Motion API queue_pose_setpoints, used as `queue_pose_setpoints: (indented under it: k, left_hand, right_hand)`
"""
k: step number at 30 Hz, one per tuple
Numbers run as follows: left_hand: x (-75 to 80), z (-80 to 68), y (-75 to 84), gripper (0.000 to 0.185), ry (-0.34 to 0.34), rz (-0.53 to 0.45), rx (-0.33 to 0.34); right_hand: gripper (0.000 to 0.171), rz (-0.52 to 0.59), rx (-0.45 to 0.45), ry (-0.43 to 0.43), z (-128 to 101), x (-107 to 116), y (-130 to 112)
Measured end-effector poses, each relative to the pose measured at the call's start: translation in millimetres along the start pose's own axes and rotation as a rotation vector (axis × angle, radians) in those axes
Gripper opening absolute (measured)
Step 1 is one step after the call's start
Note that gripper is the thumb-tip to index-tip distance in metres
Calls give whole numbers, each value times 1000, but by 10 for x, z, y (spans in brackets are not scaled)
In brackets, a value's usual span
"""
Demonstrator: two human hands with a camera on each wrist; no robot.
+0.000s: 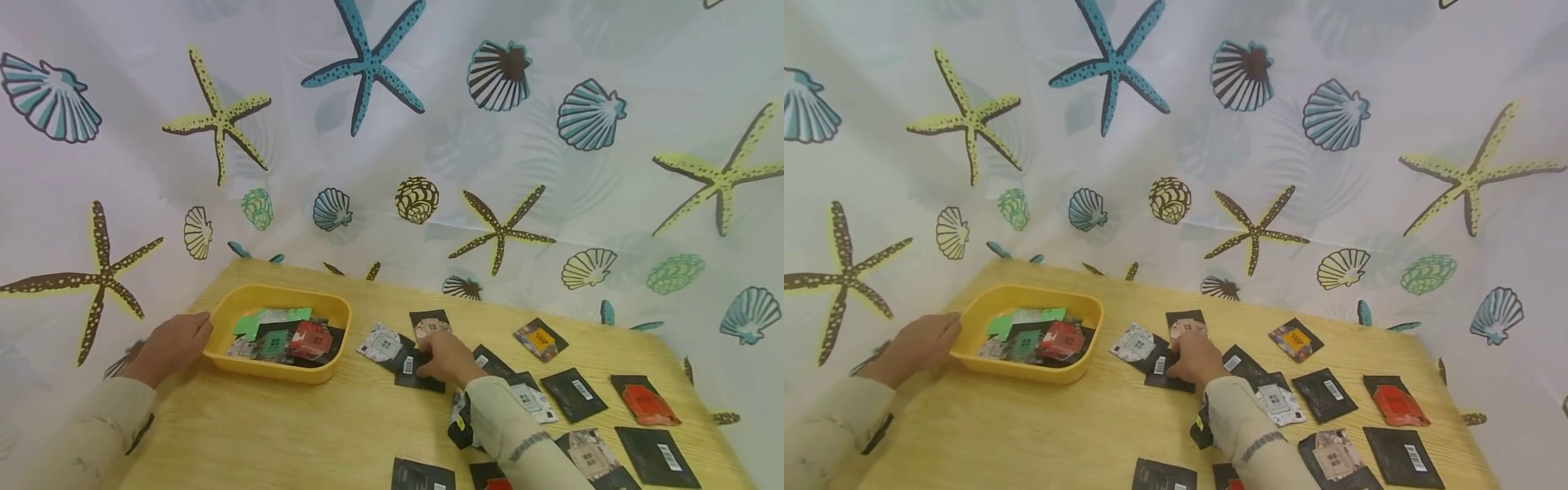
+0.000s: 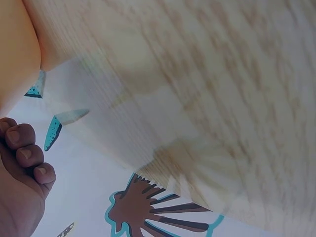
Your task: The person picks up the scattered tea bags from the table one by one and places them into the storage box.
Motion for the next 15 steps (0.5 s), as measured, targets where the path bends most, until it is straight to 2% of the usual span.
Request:
queue_pose_setpoints:
  k: [3, 5, 10, 15]
  left_hand:
    - [0, 9, 15, 33, 5, -5, 4]
    - [-1, 15, 17, 33, 3, 1, 6]
    - [-8, 22, 11, 33, -6, 13, 12]
    - [-15, 13, 2, 34, -9, 20, 8]
  right_hand:
    - [53, -10, -17, -11, -19, 6, 0]
    - [55, -20, -30, -5, -40, 21, 12]
    - [35, 14, -62, -16, -73, 74, 89]
    - [20, 138, -69, -36, -53, 231, 217]
Point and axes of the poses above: each hand's wrist, its own z-axis towards the middle knuckle, its own x-axis out of the back of the hand, y = z × x, the point moved 4 cm from there along z, towards the middle knuckle, and after that the axes turned 13 degrees about y, right-handed, at the moved point
